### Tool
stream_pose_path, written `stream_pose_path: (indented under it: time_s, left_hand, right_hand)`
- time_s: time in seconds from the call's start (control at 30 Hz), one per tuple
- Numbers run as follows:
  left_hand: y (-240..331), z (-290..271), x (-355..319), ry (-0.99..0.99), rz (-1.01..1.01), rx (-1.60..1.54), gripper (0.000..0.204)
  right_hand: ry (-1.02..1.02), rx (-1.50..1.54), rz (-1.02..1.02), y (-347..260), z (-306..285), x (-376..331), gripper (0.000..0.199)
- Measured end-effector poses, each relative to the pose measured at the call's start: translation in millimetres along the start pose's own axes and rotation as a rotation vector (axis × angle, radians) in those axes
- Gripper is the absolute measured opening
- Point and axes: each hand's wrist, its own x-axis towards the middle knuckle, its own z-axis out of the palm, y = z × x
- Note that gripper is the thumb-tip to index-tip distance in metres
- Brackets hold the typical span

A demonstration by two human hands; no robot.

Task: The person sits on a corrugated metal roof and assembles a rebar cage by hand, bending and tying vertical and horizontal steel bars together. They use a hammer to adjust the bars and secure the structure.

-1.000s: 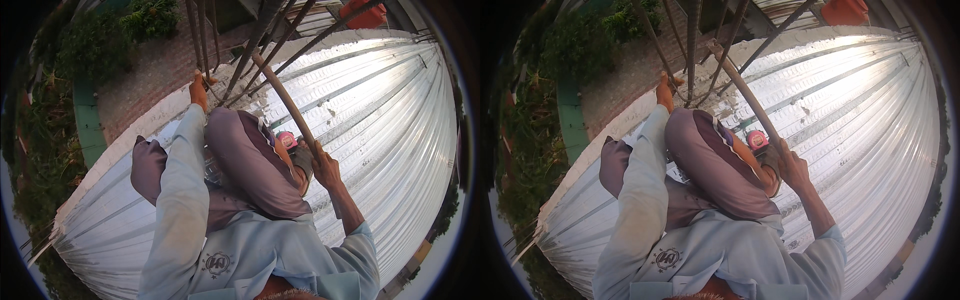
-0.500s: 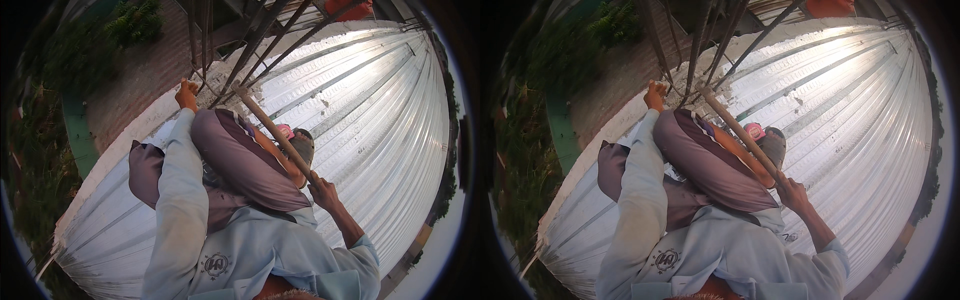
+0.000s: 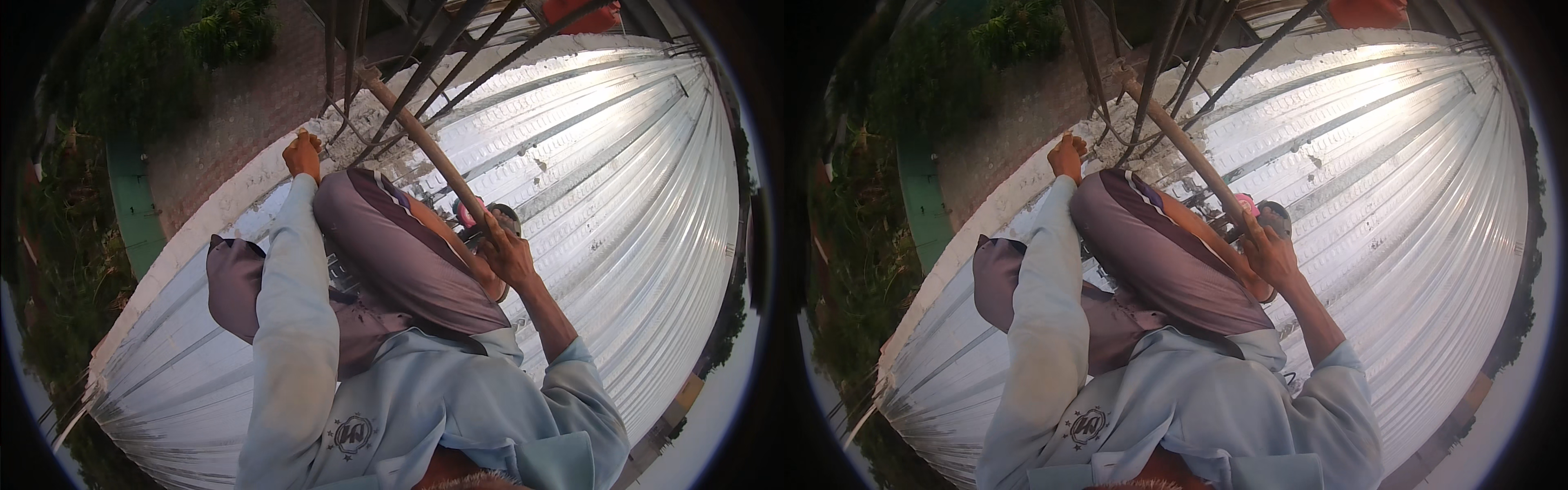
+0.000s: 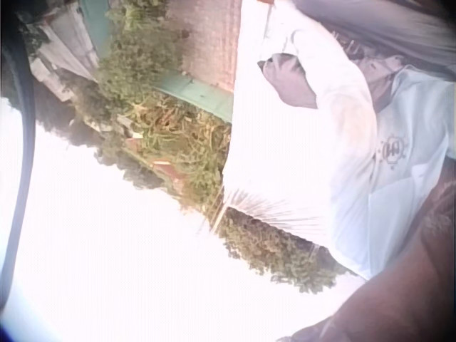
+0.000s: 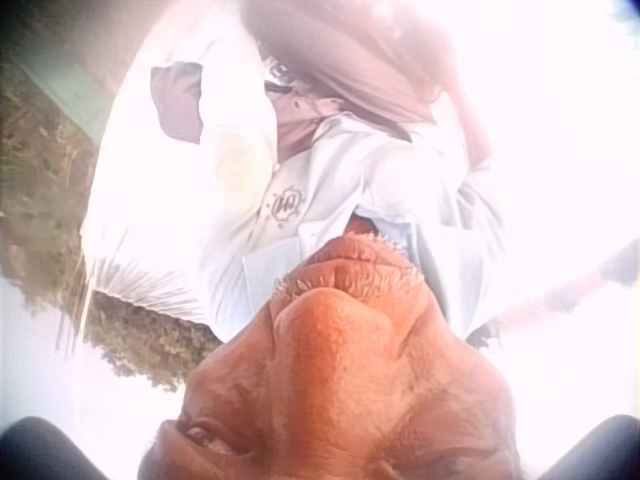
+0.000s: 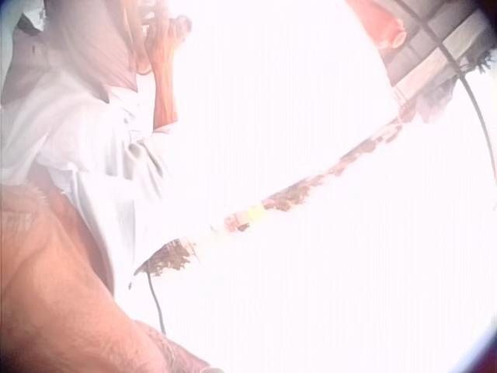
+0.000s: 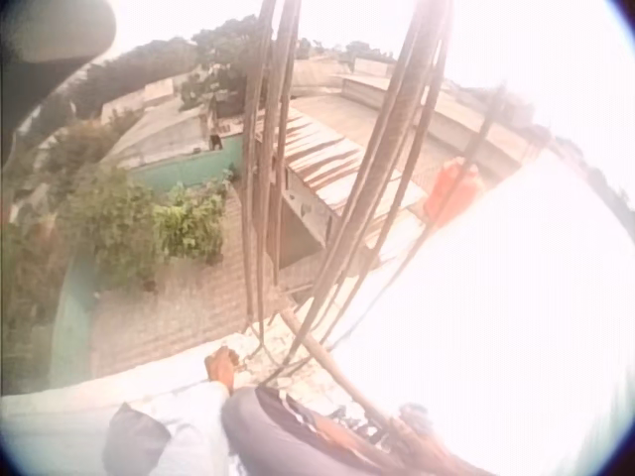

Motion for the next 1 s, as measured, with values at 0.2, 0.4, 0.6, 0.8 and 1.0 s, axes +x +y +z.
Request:
stream_pose_path:
  time_s: [0.2, 0.4, 0.6, 0.8, 1.0]
  left_hand:
    - [-15.1, -11.8, -1.8, -0.031, -0.053, 0.138, 0.038]
    - [-7.5, -23.3, -1.1, -0.024, 0.029, 0.179, 0.037]
    - [0.3, -39.5, -12.8, 0.056, -0.025, 0.129, 0.036]
    - [18.4, -27.8, -14.7, 0.073, -0.041, 0.100, 0.033]
    - [14.5, -17.8, -19.3, -0.074, 0.081, 0.181, 0.032]
  right_hand:
    - [0.022, -0.022, -0.089, 12.7, -8.6, 9.3, 0.084]
    - [0.067, 0.111, -0.047, -51.8, -3.2, 84.8, 0.075]
    - [-0.101, -0.162, -0.020, -30.8, 41.7, 109.6, 0.076]
    - [-0.247, -0.183, -0.032, -43.8, 24.7, 147.5, 0.073]
    - [-0.008, -0.072, -0.021, -53.7, -1.7, 121.0, 0.078]
